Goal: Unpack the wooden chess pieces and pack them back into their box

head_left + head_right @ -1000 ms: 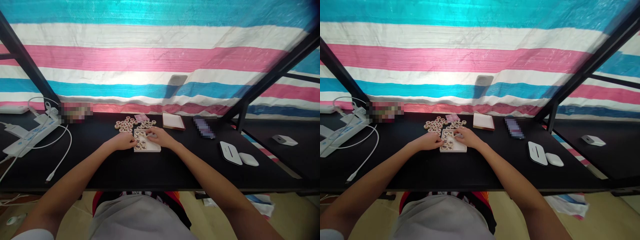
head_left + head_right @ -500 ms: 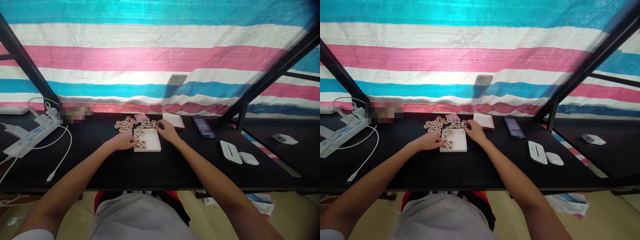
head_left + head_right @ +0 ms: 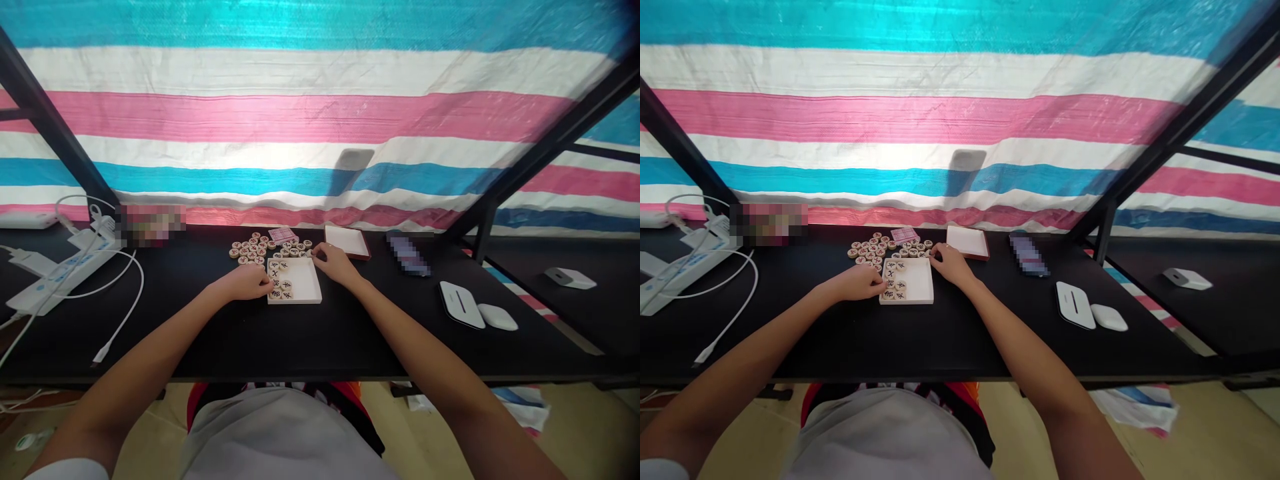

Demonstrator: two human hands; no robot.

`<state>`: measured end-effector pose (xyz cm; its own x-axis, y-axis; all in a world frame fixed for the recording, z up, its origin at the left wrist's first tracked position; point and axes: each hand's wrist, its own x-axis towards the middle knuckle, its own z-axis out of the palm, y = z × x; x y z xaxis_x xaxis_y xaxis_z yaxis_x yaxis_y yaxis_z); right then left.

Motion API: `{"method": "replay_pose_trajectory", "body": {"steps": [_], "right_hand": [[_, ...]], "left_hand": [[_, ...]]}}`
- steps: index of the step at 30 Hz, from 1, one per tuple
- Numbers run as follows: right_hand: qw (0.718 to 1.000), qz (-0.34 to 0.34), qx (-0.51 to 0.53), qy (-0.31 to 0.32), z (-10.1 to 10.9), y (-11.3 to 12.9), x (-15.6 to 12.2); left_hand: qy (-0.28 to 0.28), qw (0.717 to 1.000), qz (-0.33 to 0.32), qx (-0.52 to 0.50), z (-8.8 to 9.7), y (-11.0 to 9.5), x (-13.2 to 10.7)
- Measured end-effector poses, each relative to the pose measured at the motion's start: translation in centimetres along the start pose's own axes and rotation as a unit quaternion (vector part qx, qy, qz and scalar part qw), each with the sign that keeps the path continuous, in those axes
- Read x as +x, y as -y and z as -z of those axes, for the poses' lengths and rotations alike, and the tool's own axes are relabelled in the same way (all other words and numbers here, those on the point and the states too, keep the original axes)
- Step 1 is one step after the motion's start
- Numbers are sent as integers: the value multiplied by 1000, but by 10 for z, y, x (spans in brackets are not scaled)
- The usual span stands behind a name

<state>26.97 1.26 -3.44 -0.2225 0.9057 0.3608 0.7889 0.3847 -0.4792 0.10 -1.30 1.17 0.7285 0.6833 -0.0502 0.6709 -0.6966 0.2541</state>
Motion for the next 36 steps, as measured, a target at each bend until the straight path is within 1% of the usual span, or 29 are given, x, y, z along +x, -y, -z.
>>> {"method": "replay_pose_trajectory", "body": {"steps": [3, 8, 10, 19, 25, 28, 33, 34, 36], "right_hand": [[1000, 8, -11, 7, 0, 0, 0], [999, -8, -54, 1, -1, -2, -1], [998, 0, -58, 4, -1, -2, -1], [995, 89, -27, 26, -2, -4, 0], [988, 145, -38, 47, -5, -5, -1], [989, 138, -32, 37, -6, -2, -2], [996, 77, -4, -50, -3, 8, -2], [996, 75, 7, -52, -1, 11, -3], [995, 91, 34, -32, 1, 18, -4]], "left_hand": [[1, 1000, 0, -2, 1, -1, 0], [1, 1000, 0, -4, -1, 0, 0], [-2, 1000, -2, -5, -2, 1, 1], [-5, 1000, -6, 0, -2, 1, 1], [-4, 1000, -6, -3, -2, 2, 1], [-2, 1000, -3, -3, -2, 3, 1], [0, 1000, 1, 0, -2, 2, 1], [-1, 1000, 2, 2, -1, 1, 1], [0, 1000, 2, 6, -2, 1, 1]]}}
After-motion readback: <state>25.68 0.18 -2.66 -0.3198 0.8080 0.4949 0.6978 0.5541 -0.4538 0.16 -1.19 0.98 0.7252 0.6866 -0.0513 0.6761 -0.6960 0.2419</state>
